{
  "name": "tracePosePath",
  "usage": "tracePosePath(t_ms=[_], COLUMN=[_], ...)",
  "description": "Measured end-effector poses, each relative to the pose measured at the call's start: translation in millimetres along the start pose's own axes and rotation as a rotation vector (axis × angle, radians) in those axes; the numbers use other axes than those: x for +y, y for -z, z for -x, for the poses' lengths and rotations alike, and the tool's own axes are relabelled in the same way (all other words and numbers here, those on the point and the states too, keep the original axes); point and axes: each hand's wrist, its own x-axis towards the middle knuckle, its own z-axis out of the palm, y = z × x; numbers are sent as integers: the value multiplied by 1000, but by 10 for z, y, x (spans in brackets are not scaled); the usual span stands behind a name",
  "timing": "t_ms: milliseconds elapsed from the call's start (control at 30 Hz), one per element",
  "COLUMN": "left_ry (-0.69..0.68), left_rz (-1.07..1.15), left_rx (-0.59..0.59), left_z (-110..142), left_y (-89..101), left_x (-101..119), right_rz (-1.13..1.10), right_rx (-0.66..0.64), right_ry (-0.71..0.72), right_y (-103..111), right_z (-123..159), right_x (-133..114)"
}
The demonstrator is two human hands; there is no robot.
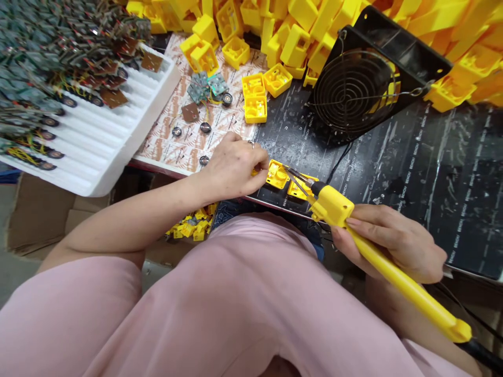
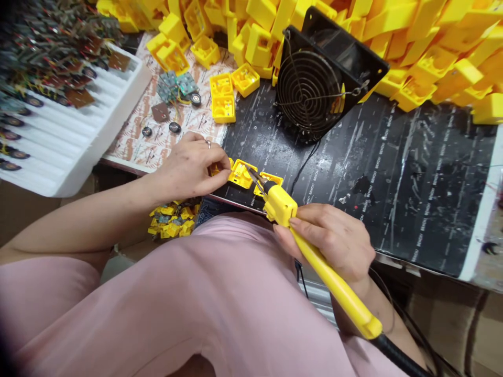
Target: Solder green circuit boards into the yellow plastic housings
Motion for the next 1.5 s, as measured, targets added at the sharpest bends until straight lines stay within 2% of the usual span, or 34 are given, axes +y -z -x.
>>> tracePosePath(t_ms=[200,433,633,867,967,1100,1300,1500], left_ry=[-10,-16,-30,-28,-29,-43,-41,-65], left_rz=[-1,-33,-73,-66,-79,-111,-148,-149], left_rx=[-4,-6,1,-38,-30,-36,-88,-65], left_z=[39,35,6,-25,-29,-39,-55,-48], left_y=[-84,-101,-106,-63,-68,-52,-6,6], left_x=[23,36,41,34,33,51,79,67], right_rz=[-6,-60,-21,13,-21,3,1,28], right_rx=[-130,-119,-327,-250,-293,-334,-198,-176], right_ry=[-19,111,91,95,74,123,124,83], right_y=[5,-11,92,129,108,138,195,165], right_z=[24,-95,-220,-222,-239,-285,-227,-211], right_x=[-60,-60,-120,-106,-101,-93,-54,-45])
